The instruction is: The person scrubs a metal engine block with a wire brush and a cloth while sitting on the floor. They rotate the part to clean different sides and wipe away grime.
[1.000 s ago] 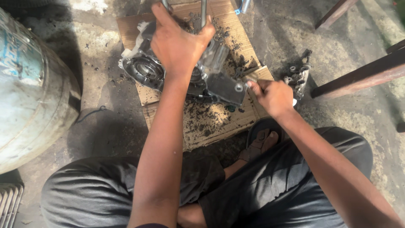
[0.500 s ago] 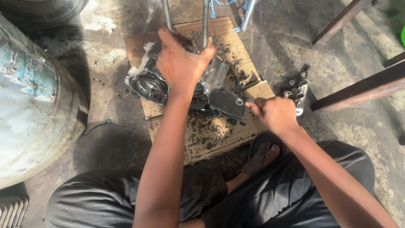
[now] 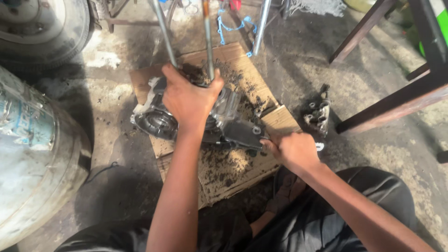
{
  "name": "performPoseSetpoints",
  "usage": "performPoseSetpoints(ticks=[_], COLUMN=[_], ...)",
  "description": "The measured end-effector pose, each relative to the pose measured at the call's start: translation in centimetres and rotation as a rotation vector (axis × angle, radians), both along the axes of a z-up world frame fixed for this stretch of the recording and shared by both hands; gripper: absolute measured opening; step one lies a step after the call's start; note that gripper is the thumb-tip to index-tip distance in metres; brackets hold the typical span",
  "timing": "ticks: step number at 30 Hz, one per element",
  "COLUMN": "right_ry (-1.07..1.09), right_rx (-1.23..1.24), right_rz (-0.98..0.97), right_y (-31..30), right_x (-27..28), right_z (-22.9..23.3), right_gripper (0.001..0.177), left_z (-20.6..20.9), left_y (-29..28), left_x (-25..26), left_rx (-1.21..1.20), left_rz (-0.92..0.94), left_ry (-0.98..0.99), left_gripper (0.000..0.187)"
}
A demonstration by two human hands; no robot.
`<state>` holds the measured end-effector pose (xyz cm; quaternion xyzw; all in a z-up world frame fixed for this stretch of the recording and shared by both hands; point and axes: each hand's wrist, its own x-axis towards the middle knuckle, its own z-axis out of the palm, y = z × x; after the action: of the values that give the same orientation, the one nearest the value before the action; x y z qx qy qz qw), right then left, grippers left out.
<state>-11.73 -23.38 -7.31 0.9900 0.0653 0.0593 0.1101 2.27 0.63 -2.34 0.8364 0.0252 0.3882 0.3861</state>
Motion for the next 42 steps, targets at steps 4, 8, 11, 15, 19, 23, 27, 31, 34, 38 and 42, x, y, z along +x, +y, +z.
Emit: performPoseSetpoints(ticks=[4,8,11,15,19,23,27,31,34,38,42], right_ry=[-0.059,-0.053,-0.177,-0.274,-0.087,0.08,-0.137,-0.121,0.046,0.144,-0.179], right_rx=[0.162,0.172,0.223,0.255,0.222,0.105,0.186,0.116,0.088,0.116,0.178], right_rz=[0.036,0.027,-0.052,0.005,-0.073,-0.097,0.207,0.087,0.033,-0.004,0.133], right_y=[-1.1,-0.9,-0.9,0.0,0.7,0.5,-0.1,-1.3,-1.1,-0.4,-0.7], right_x=[1.3,-0.2,0.5,1.9,2.5,2.3,0.4,2.3,1.7,1.1,1.1], right_z=[0.5,0.9,2.0,2.5,2.6,2.2,0.9,0.4,0.4,1.3,1.2], right_gripper=[0.056,0.057,0.057,0.051,0.057,0.061,0.051,0.059,0.059,0.043,0.051], left_z=[-0.5,-1.1,-1.3,-1.6,-1.7,-1.4,-0.9,-0.9,-0.5,0.1,-0.2], left_y=[0.5,1.3,1.0,1.1,1.2,1.2,1.0,0.6,0.2,0.5,0.1], left_x=[0.0,0.1,0.4,0.8,0.3,-0.5,-0.3,-0.5,-0.3,-0.1,-0.1], left_rx=[-0.005,0.014,0.038,0.033,0.0,-0.055,-0.002,0.008,0.057,0.012,0.062], left_rz=[-0.031,-0.055,-0.061,-0.031,-0.026,-0.081,-0.049,-0.091,-0.078,-0.188,-0.151], left_ry=[0.002,-0.064,-0.025,-0.068,-0.088,-0.094,-0.074,-0.011,-0.009,0.104,0.135], left_gripper=[0.086,0.087,0.083,0.089,0.086,0.082,0.086,0.088,0.09,0.086,0.091])
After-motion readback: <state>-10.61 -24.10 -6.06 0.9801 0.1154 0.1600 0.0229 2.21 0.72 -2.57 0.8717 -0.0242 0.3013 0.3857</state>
